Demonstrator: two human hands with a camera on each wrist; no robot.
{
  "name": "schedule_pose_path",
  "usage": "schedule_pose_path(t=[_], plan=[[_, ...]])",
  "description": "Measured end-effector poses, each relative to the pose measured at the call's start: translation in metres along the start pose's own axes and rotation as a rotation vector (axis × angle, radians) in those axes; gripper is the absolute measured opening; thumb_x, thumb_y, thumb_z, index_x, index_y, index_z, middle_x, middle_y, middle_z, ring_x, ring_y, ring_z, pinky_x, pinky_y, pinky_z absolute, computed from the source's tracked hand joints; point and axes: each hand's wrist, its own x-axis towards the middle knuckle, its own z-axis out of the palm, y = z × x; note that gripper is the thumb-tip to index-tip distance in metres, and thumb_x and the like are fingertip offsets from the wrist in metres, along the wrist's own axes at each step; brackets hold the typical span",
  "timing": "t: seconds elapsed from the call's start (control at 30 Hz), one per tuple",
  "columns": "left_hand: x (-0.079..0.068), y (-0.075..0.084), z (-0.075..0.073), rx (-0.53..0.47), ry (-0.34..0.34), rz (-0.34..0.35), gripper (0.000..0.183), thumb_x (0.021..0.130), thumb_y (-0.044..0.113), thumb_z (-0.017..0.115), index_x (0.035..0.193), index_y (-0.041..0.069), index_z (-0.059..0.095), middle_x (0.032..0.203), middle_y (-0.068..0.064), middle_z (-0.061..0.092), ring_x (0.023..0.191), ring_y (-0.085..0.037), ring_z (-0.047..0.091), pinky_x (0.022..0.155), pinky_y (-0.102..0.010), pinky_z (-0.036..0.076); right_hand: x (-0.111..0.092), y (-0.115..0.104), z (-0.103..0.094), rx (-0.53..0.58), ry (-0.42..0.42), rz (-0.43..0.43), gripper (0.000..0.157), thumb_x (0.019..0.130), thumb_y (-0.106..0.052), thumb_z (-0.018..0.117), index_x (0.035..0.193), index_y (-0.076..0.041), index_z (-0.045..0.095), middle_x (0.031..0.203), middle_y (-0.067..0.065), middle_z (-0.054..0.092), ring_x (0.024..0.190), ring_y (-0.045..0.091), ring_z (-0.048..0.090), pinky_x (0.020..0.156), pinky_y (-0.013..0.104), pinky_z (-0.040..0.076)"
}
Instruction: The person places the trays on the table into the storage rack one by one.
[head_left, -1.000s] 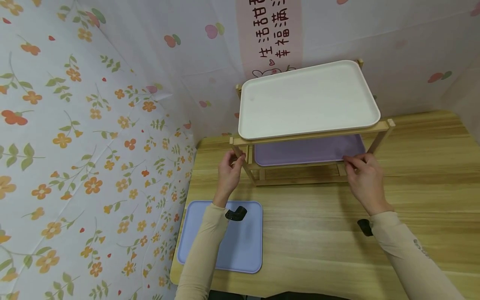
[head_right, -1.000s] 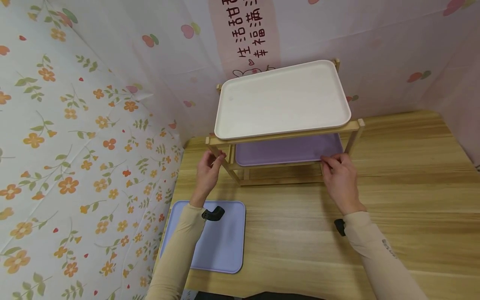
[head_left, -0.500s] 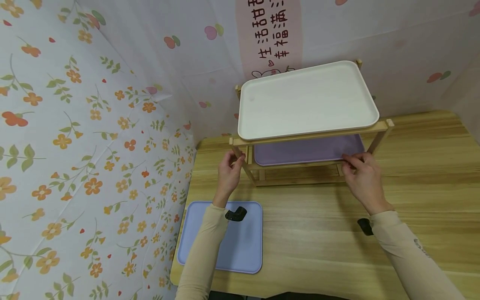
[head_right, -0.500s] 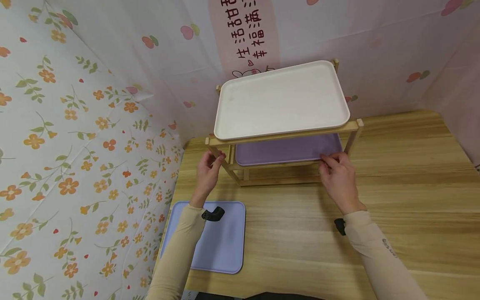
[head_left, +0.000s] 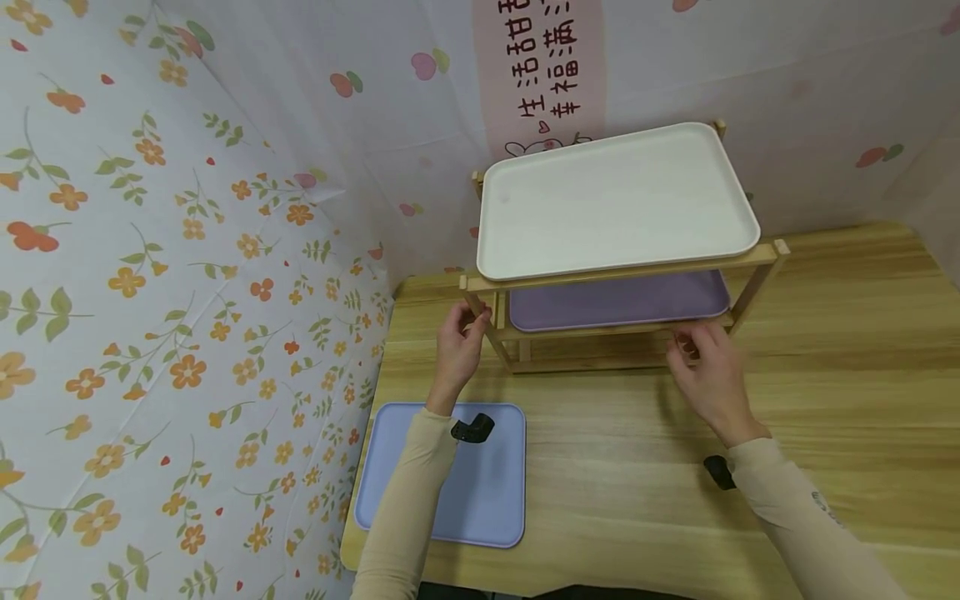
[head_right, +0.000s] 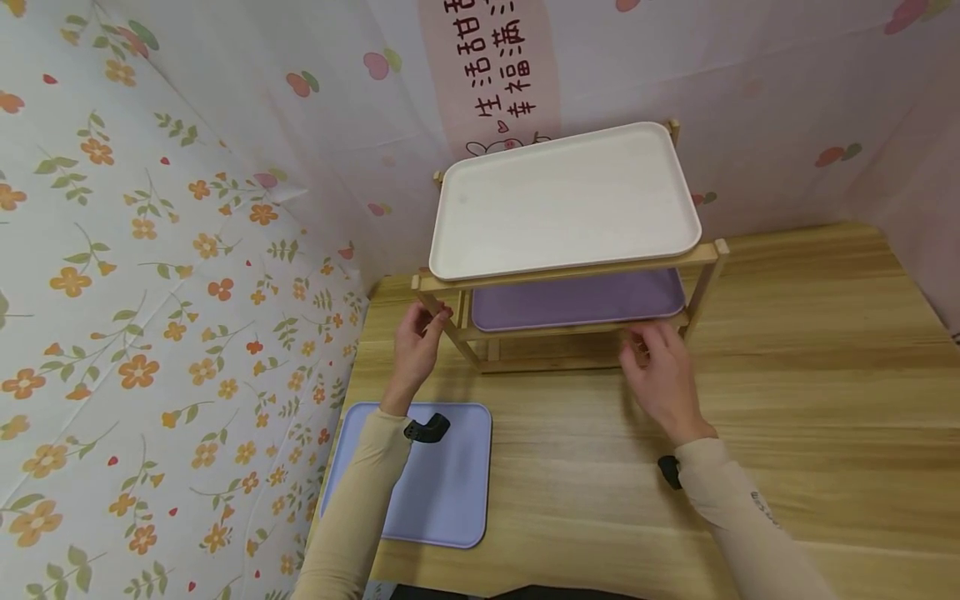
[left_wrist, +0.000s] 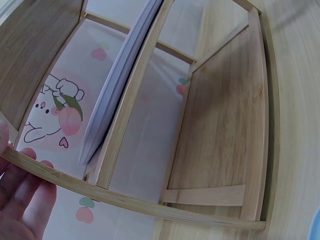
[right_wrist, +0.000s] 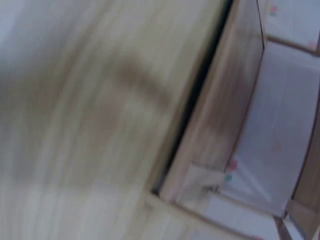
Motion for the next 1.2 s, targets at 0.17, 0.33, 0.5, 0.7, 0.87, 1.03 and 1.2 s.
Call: schedule_pose_path(t=[0.17,0.33,0.5,0.7,0.87,1.03,1.2], plan=[[0.0,0.0,0.0,0.009,0.0,-0.004,0.023,0.096,0.012,0.059,0.113,-0.004,0.057,0.111,-0.021,0.065,0.103,-0.027,0.063,0.077,-0.02,0.052,-0.019,-0.007,0.014,0.019,-0.197,0.073,0.012,0.081,0.007,0.065,0.092,0.001,0.066,0.083,0.009,0.06,0.073,0.006,0.05,0.062,0.01,0.041],[0.0,0.0,0.001,0.013,0.005,-0.021,0.023,0.096,0.012,0.059,0.113,-0.004,0.057,0.111,-0.02,0.065,0.103,-0.026,0.063,0.077,-0.022,0.053,-0.037,-0.018,0.031,0.045,-0.489,0.152,0.008,0.089,-0.003,0.063,0.095,-0.005,0.067,0.086,0.004,0.064,0.074,0.012,0.057,0.062,0.023,0.048],[0.0,0.001,0.001,0.0,0.0,-0.028,0.026,0.096,0.01,0.059,0.115,-0.009,0.056,0.113,-0.023,0.064,0.103,-0.028,0.063,0.078,-0.022,0.053,-0.059,-0.031,0.051,0.056,-0.706,0.165,0.01,0.091,-0.011,0.064,0.099,-0.007,0.068,0.09,-0.002,0.063,0.077,0.008,0.057,0.067,0.025,0.05],[-0.004,0.023,-0.001,0.009,-0.016,-0.009,0.026,0.096,0.004,0.057,0.114,-0.015,0.054,0.113,-0.029,0.062,0.104,-0.033,0.062,0.077,-0.019,0.052,-0.081,-0.043,0.071,0.072,-0.839,0.148,0.011,0.088,-0.012,0.067,0.098,-0.009,0.067,0.089,-0.008,0.06,0.08,0.006,0.055,0.072,0.026,0.05],[-0.007,0.035,-0.002,0.017,-0.019,-0.002,0.023,0.096,0.003,0.057,0.112,-0.013,0.055,0.112,-0.029,0.062,0.102,-0.031,0.063,0.08,-0.029,0.055,-0.094,-0.054,0.086,0.088,-0.939,0.181,0.004,0.089,-0.017,0.066,0.091,-0.013,0.065,0.081,-0.01,0.058,0.075,0.004,0.051,0.069,0.024,0.046],[-0.008,0.034,-0.002,0.0,-0.015,-0.006,0.024,0.095,0.002,0.057,0.113,-0.014,0.055,0.112,-0.029,0.062,0.1,-0.029,0.063,0.081,-0.038,0.056,-0.109,-0.07,0.096,0.153,-1.037,0.215,0.008,0.091,-0.018,0.064,0.083,-0.016,0.063,0.07,-0.011,0.056,0.064,0.002,0.046,0.06,0.021,0.042],[-0.008,0.033,-0.002,0.008,-0.015,-0.001,0.023,0.095,0.003,0.057,0.112,-0.012,0.055,0.111,-0.029,0.063,0.102,-0.032,0.063,0.078,-0.021,0.053,-0.125,-0.087,0.103,0.183,-1.083,0.25,0.016,0.092,-0.025,0.063,0.078,-0.018,0.061,0.065,-0.012,0.053,0.057,0.001,0.043,0.054,0.021,0.038]])
